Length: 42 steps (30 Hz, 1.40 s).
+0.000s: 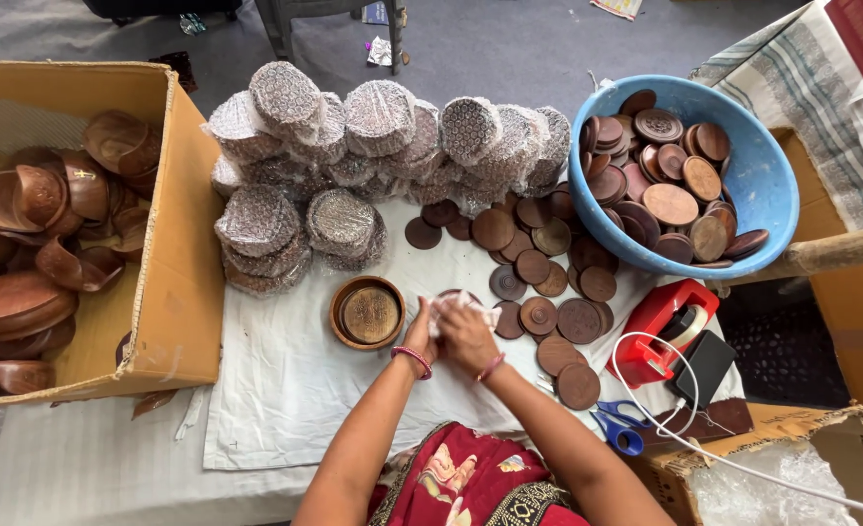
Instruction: Wipe and clean small wooden bowls and discs using a white cloth before placing them in sorting containers.
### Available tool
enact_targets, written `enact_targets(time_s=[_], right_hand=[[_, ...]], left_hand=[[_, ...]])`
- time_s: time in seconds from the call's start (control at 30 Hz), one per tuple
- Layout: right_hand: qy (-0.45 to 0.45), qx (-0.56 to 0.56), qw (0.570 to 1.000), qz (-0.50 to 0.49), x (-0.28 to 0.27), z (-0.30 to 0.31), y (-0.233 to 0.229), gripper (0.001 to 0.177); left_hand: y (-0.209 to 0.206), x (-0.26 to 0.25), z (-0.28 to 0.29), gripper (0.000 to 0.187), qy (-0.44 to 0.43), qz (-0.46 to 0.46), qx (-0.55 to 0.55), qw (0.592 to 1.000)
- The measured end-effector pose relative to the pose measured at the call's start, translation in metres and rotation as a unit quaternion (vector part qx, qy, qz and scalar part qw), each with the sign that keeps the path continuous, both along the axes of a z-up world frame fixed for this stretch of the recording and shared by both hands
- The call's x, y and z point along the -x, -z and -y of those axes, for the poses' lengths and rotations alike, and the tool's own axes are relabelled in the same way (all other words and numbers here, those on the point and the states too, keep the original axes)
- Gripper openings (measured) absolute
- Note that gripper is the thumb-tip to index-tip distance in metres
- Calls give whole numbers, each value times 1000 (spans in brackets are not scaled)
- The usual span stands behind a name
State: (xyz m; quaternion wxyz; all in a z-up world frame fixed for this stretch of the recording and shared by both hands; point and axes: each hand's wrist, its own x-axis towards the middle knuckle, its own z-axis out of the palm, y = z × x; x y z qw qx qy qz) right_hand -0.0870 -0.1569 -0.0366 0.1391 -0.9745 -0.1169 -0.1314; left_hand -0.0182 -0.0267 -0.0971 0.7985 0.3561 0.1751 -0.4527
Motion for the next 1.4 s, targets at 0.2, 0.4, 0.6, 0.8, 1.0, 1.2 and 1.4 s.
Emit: enact_targets(time_s=[0.2,0.4,0.6,0.8,1.0,1.2,1.4], right_hand=[[-98,-73,992,-11,45,35,7,29],[62,-26,998,-22,6,41,-1,29],[13,-14,999,-40,7,-1,0,34],[-96,-41,995,3,46,48,3,35],[34,-55,998,-10,-4,42,20,51],[-97,-58,993,-24,33,2,-27,58],[78,-18,996,-41,29,63,28,41]], left_hand=[[61,2,9,53,-63,75,93,991],[-4,-2,-1,44,15,2,12,1000],[16,-1,-1,52,13,9,26,1000],[23,1,6,51,-7,48,35,998],[9,-5,8,49,9,-4,-14,1000],[77,-9,17,53,-44,8,36,998],[-83,10,8,48,20,0,-79,997]])
